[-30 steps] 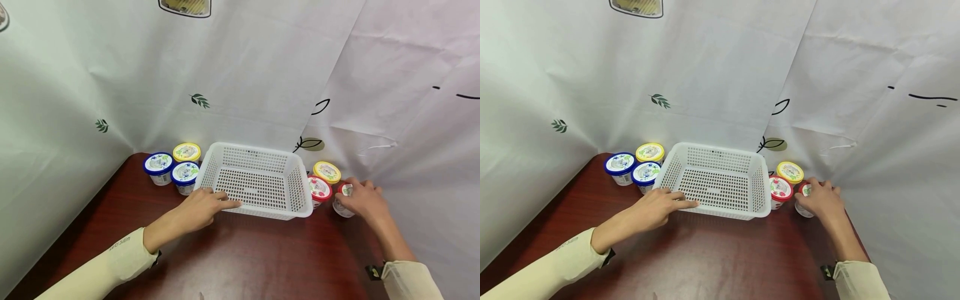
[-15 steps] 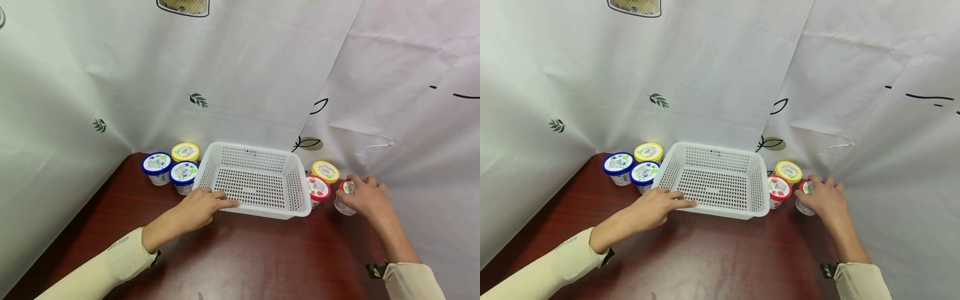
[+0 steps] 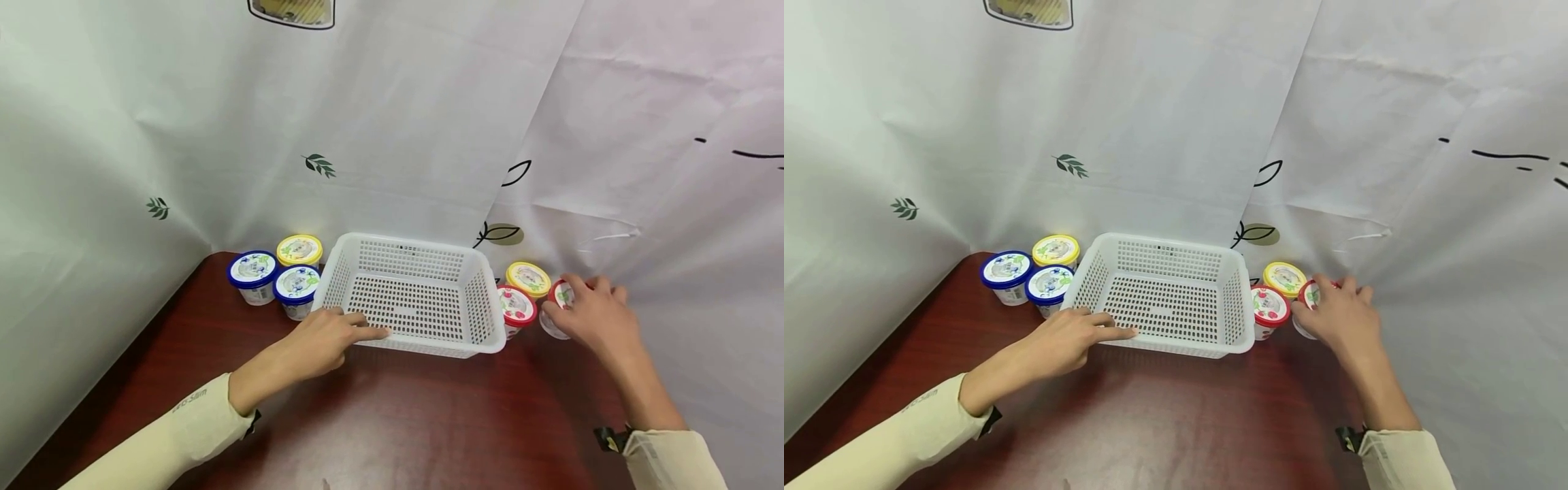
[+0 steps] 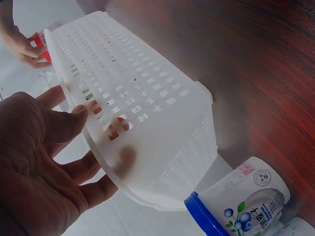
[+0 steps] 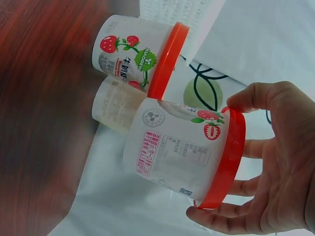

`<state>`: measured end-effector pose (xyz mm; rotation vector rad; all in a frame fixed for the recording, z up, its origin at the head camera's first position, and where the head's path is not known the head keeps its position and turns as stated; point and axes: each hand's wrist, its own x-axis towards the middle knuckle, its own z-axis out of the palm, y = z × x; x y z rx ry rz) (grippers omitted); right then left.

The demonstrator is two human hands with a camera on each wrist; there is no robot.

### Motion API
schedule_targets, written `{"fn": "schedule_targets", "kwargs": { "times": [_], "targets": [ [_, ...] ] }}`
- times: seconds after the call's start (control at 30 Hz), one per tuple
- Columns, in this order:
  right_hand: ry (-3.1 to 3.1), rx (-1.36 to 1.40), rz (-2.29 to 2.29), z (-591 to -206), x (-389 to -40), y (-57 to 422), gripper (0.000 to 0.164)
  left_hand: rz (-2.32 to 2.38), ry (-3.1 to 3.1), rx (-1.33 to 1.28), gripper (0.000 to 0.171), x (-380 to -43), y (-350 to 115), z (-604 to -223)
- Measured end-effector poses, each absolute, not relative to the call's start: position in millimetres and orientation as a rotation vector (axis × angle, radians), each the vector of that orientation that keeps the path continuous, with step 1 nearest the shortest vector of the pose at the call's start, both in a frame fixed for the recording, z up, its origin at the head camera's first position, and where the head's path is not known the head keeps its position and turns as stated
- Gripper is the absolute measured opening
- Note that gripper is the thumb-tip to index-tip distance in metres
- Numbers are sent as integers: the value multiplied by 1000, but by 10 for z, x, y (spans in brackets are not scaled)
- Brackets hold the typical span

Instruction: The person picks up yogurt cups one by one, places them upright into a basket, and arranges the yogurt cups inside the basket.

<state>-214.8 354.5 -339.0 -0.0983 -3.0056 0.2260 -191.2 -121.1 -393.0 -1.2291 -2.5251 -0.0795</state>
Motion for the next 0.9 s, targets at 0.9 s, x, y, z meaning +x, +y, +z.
{"fn": "schedule_targets", "kwargs": {
  "times": [0.9],
  "targets": [
    [-2914,-7,195,-3224,-2125,3286,75,-107,-2588,-1261,80,-1924,-1219,-3880]
  ]
}}
